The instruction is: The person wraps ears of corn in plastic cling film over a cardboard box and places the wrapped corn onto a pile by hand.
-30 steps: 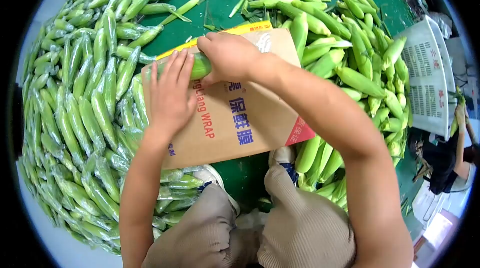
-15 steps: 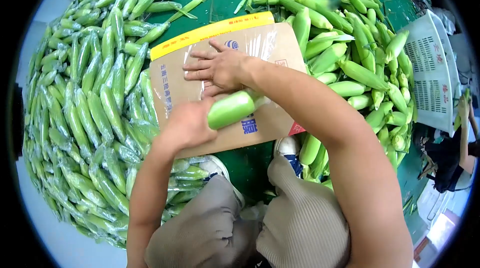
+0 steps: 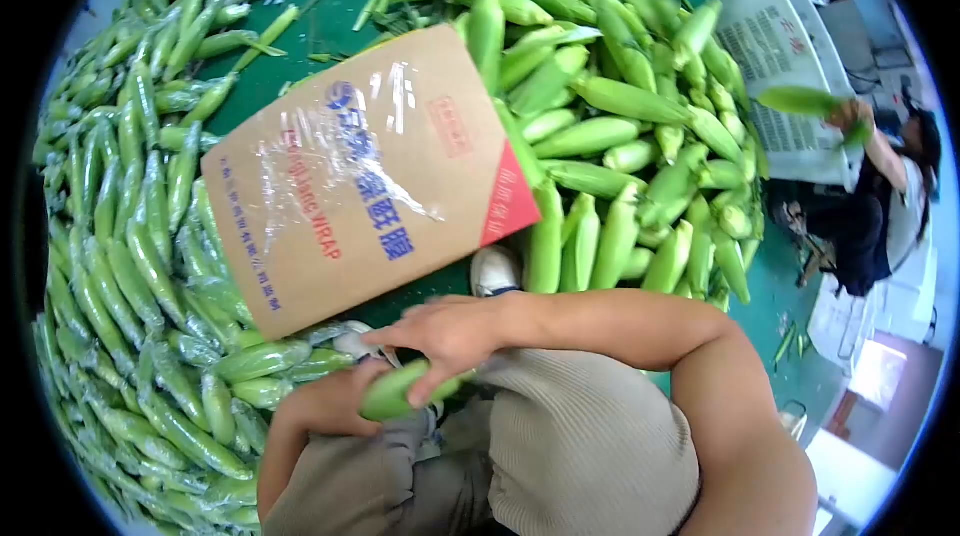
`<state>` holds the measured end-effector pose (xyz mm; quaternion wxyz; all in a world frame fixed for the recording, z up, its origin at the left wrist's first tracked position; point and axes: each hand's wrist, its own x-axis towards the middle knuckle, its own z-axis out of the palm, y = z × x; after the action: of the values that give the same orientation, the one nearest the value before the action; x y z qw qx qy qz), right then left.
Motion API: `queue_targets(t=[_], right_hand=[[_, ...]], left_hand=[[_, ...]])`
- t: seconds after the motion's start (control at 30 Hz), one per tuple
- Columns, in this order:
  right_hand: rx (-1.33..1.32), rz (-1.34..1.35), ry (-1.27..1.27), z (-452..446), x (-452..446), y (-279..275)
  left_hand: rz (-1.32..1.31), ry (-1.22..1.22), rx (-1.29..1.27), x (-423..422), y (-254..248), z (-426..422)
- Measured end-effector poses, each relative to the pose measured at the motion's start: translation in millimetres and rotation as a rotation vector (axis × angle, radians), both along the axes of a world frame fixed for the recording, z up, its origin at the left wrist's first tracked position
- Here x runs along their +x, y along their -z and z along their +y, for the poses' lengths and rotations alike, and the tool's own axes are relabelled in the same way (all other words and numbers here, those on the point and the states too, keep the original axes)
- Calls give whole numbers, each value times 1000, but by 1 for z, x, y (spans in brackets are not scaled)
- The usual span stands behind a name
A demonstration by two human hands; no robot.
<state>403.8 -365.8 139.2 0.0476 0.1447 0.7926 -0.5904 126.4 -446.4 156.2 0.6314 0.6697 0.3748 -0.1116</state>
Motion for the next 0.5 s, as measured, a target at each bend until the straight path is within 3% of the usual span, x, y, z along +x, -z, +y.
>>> queue_targets(t=[0.07, 0.13, 0.17, 0.2, 0.27, 0.3, 0.37, 0.4, 0.43, 0.5], right_hand=[[-336, -294, 71, -21, 10, 2], [-464, -164, 199, -46, 10, 19], [-569, -207, 255, -37, 14, -16], [-614, -76, 351, -42, 16, -8], [-716, 99, 485, -38, 19, -17], [-730, 158, 442, -33, 14, -25], [-874, 125, 335, -23, -3, -60], [-900, 215, 465, -13, 2, -57], [-946, 311, 571, -7, 4, -36], [-1054, 414, 690, 4, -18, -3]], left_hand=[[123, 11, -38, 7, -38, 25], [223, 69, 145, 18, -65, 34], [223, -26, 355, 17, -84, 32], [131, -190, 569, 0, -86, 25], [5, -808, 714, -27, -72, 9], [-324, -1037, 797, -49, -42, 9], [-1438, -1233, 35, -20, -30, 1], [-1501, -932, 148, -15, -36, 13], [-1436, -1113, -9, -12, -35, 11], [-1124, -1249, 178, 11, -45, 14]])
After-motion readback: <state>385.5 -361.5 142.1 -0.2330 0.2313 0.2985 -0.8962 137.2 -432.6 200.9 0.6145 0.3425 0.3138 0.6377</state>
